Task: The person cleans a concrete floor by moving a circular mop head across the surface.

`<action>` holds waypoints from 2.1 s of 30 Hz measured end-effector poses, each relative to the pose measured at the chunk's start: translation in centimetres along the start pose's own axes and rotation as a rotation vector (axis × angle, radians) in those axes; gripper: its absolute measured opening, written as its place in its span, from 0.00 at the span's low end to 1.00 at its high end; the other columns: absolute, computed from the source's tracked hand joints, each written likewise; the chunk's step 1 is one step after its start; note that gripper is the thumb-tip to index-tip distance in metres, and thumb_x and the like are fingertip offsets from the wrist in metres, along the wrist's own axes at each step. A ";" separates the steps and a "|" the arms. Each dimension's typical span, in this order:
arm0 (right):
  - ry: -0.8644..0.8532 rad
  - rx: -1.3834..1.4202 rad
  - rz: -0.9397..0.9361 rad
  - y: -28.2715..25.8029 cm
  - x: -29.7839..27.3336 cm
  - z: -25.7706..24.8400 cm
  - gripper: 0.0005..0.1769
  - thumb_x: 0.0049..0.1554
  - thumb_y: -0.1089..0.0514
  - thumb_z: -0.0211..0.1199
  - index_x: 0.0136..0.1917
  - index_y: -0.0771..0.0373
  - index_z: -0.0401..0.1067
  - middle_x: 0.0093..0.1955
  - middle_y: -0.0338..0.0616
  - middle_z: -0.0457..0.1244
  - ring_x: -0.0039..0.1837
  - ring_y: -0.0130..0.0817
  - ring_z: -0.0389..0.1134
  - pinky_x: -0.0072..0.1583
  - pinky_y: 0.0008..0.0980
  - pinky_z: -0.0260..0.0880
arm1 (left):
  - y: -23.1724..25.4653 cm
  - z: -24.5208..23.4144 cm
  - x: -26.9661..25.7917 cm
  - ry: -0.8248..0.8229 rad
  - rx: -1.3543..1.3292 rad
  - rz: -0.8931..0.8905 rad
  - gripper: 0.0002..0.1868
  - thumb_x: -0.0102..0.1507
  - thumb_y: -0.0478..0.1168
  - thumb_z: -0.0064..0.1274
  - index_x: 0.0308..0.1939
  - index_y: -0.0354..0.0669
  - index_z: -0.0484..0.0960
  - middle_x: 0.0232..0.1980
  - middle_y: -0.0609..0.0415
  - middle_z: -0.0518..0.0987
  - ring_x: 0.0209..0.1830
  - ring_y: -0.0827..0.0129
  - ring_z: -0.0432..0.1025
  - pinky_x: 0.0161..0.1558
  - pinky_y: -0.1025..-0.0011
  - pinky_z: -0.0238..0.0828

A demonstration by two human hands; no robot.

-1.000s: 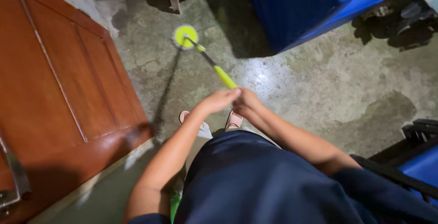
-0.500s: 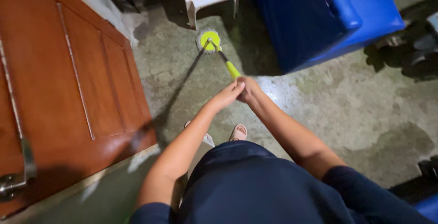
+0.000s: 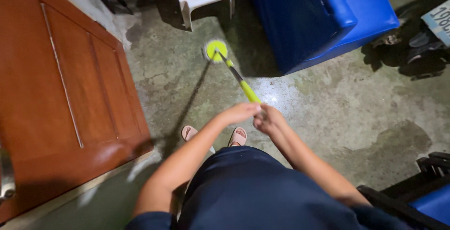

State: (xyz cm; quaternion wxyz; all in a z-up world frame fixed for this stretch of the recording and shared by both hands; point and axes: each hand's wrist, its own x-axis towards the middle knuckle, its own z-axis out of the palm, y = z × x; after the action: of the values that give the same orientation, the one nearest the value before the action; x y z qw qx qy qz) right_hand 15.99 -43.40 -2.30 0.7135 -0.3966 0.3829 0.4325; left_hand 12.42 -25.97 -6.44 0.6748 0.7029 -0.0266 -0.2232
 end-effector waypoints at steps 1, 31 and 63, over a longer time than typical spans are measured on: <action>0.040 0.050 -0.023 0.0 -2.7 -0.5 0.09 0.65 0.52 0.51 0.51 0.58 0.66 0.35 0.37 0.57 0.31 0.26 0.53 0.31 0.26 0.51 | 0.0 1.0 -0.3 -0.041 0.000 0.053 0.27 0.72 0.51 0.45 0.66 0.34 0.74 0.66 0.47 0.78 0.65 0.67 0.71 0.65 0.69 0.65; 0.049 0.133 -0.050 -4.2 -7.6 -9.5 0.09 0.64 0.52 0.53 0.48 0.60 0.65 0.30 0.39 0.55 0.28 0.29 0.49 0.30 0.30 0.51 | 10.8 7.7 3.5 -0.386 0.312 -0.135 0.33 0.71 0.62 0.34 0.62 0.43 0.80 0.63 0.44 0.80 0.65 0.56 0.72 0.66 0.65 0.64; 0.249 0.124 -0.104 -11.6 -8.1 6.4 0.15 0.62 0.52 0.54 0.61 0.53 0.65 0.42 0.45 0.61 0.31 0.28 0.53 0.31 0.27 0.56 | 12.1 -5.0 12.9 -0.388 0.487 -0.126 0.35 0.65 0.38 0.39 0.78 0.54 0.57 0.83 0.65 0.49 0.76 0.63 0.59 0.69 0.64 0.60</action>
State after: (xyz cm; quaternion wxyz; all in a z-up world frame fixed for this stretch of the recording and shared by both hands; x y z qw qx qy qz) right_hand 25.25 -43.76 10.15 0.7049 -0.4215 0.4737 0.3180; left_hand 28.93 -26.75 1.56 0.4540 0.7883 -0.1640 -0.3814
